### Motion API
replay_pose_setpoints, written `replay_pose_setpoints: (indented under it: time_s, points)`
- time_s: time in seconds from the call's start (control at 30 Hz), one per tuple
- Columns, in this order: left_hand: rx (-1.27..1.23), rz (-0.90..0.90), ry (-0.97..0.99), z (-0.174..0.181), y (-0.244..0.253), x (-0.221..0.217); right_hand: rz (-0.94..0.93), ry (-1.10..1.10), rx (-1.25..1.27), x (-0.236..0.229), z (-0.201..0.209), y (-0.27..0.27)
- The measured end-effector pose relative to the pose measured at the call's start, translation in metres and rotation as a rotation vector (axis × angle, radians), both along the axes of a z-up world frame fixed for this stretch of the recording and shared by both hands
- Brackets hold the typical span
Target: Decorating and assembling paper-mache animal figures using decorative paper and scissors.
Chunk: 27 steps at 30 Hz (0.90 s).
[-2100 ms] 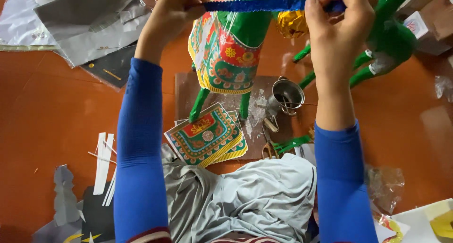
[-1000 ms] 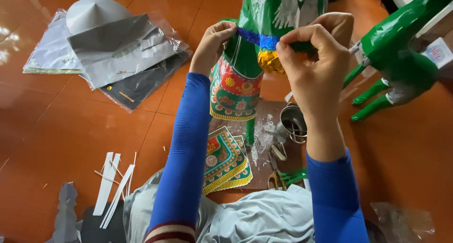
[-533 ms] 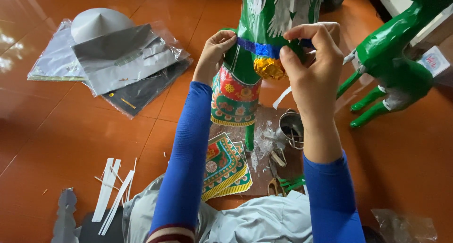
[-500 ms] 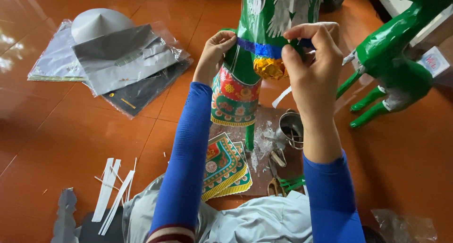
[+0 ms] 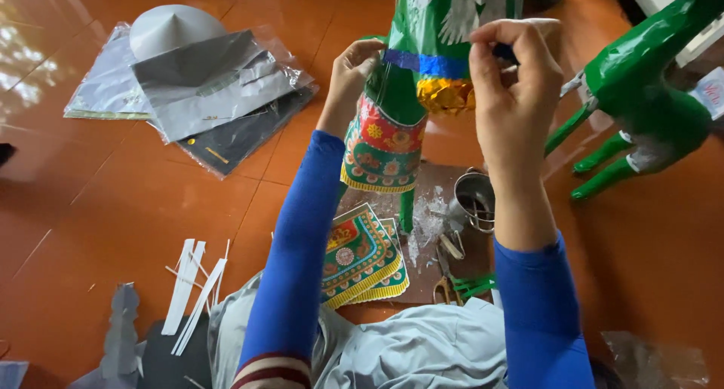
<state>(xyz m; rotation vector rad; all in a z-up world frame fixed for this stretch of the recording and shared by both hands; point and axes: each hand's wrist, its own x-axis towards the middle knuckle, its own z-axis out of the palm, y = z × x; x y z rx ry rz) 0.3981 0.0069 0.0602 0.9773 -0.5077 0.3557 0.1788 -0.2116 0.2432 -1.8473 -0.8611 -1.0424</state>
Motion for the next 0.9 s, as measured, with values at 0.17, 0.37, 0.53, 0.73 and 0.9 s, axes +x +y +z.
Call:
replay_pose_setpoints:
  time_s: [0.17, 0.37, 0.53, 0.73, 0.9]
  points:
    - [0.309, 0.668, -0.269, 0.059, -0.028, -0.139, 0.044, -0.021, 0.017, 0.011, -0.015, -0.01]
    - [0.574, 0.775, -0.405, 0.092, -0.065, -0.241, 0.049, 0.0, -0.007, 0.017, -0.015, -0.007]
    - [0.596, 0.711, -0.421, 0.086, -0.075, -0.241, 0.076, -0.067, -0.029, 0.014, -0.01, -0.002]
    - [0.605, 0.715, -0.42, 0.085, -0.077, -0.245, 0.103, -0.11, -0.023, 0.008, -0.008, 0.001]
    - [0.61, 0.702, -0.411, 0.083, -0.073, -0.245, 0.119, -0.152, -0.071, 0.012, -0.009, -0.002]
